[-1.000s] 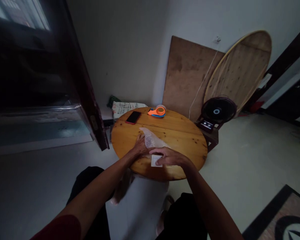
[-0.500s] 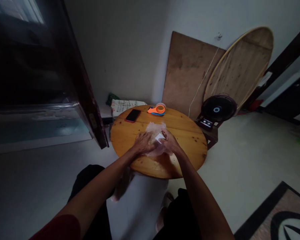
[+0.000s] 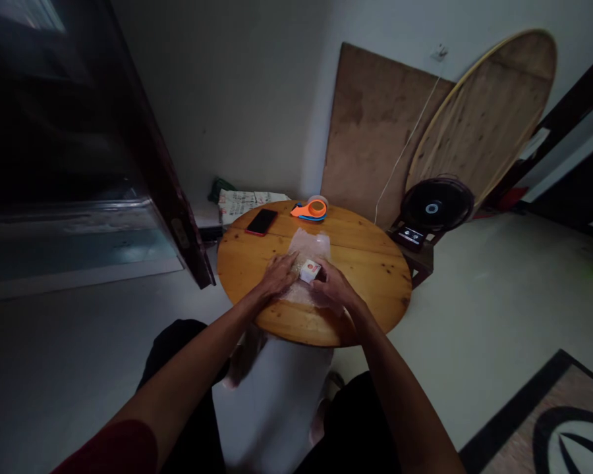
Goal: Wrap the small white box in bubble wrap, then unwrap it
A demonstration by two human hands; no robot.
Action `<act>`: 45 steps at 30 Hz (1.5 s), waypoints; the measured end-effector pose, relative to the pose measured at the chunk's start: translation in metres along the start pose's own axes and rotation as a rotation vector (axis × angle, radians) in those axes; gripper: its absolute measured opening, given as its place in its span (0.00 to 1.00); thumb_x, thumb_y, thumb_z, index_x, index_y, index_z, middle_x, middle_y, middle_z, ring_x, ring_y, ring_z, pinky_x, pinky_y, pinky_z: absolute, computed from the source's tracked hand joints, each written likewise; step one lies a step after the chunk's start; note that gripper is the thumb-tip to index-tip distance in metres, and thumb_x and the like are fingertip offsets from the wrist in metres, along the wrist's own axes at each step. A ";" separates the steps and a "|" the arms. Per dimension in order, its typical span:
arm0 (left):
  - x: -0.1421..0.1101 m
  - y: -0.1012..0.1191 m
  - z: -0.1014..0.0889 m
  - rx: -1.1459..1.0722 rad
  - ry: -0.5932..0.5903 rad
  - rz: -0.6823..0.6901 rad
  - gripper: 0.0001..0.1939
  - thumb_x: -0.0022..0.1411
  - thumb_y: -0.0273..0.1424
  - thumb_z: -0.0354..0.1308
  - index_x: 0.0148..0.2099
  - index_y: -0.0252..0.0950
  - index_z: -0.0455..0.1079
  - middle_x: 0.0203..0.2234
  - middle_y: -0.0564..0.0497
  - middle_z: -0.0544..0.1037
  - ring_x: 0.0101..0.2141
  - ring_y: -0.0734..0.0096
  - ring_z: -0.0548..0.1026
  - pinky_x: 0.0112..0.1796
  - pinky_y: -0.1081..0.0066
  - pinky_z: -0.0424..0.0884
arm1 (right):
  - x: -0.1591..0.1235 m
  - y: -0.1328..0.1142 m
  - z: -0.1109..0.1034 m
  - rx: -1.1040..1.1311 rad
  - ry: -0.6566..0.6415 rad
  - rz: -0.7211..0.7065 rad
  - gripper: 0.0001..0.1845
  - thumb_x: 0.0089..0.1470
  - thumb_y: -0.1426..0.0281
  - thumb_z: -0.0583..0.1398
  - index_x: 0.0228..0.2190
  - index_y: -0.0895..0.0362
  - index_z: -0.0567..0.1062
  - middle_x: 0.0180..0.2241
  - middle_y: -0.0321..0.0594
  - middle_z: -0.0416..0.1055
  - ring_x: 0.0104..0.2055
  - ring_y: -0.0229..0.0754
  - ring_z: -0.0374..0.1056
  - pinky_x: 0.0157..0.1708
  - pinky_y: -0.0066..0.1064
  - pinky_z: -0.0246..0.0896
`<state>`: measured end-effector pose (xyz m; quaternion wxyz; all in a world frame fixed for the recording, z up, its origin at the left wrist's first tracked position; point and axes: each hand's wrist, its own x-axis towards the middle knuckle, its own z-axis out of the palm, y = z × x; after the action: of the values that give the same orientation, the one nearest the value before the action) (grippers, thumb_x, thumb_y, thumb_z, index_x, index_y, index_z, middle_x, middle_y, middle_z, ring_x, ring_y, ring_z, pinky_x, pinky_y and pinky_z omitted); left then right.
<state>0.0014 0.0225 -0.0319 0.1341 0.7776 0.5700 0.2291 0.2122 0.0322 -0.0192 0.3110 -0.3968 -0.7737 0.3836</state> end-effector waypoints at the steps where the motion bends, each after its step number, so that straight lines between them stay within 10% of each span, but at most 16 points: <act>1: 0.000 0.000 0.000 0.005 -0.001 -0.005 0.33 0.63 0.34 0.46 0.69 0.35 0.48 0.64 0.43 0.60 0.64 0.57 0.56 0.63 0.54 0.44 | 0.000 -0.001 0.000 0.004 0.003 0.003 0.31 0.46 0.70 0.62 0.54 0.55 0.67 0.46 0.41 0.73 0.46 0.45 0.70 0.48 0.38 0.66; 18: 0.000 0.002 -0.004 0.032 -0.015 -0.009 0.32 0.62 0.30 0.46 0.68 0.35 0.52 0.63 0.45 0.62 0.63 0.59 0.57 0.63 0.54 0.45 | 0.012 -0.008 -0.012 -0.025 -0.124 0.092 0.32 0.42 0.73 0.61 0.53 0.58 0.70 0.41 0.41 0.76 0.36 0.43 0.71 0.35 0.31 0.67; 30: 0.001 0.000 -0.001 0.038 -0.009 0.010 0.31 0.62 0.29 0.47 0.67 0.34 0.53 0.63 0.45 0.62 0.63 0.58 0.57 0.63 0.55 0.46 | 0.004 -0.011 -0.009 -0.096 -0.067 0.011 0.31 0.45 0.71 0.61 0.53 0.57 0.69 0.46 0.43 0.74 0.43 0.46 0.71 0.46 0.38 0.67; 39: 0.002 -0.004 0.004 0.027 0.016 0.006 0.33 0.59 0.28 0.50 0.67 0.38 0.56 0.64 0.50 0.61 0.65 0.58 0.51 0.64 0.56 0.46 | -0.032 -0.018 -0.014 -0.074 0.096 -0.032 0.21 0.49 0.65 0.62 0.45 0.56 0.68 0.46 0.45 0.70 0.47 0.45 0.69 0.48 0.39 0.65; 45: 0.004 -0.007 0.003 -0.015 -0.016 -0.008 0.30 0.61 0.29 0.48 0.66 0.40 0.57 0.65 0.51 0.60 0.66 0.59 0.50 0.64 0.54 0.44 | -0.071 -0.045 -0.008 -0.469 -0.080 -0.142 0.24 0.48 0.62 0.65 0.48 0.54 0.69 0.52 0.46 0.66 0.53 0.48 0.64 0.54 0.40 0.60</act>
<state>-0.0019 0.0292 -0.0374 0.1457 0.7761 0.5703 0.2265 0.2364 -0.0436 0.0104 0.2057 -0.3873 -0.8792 0.1863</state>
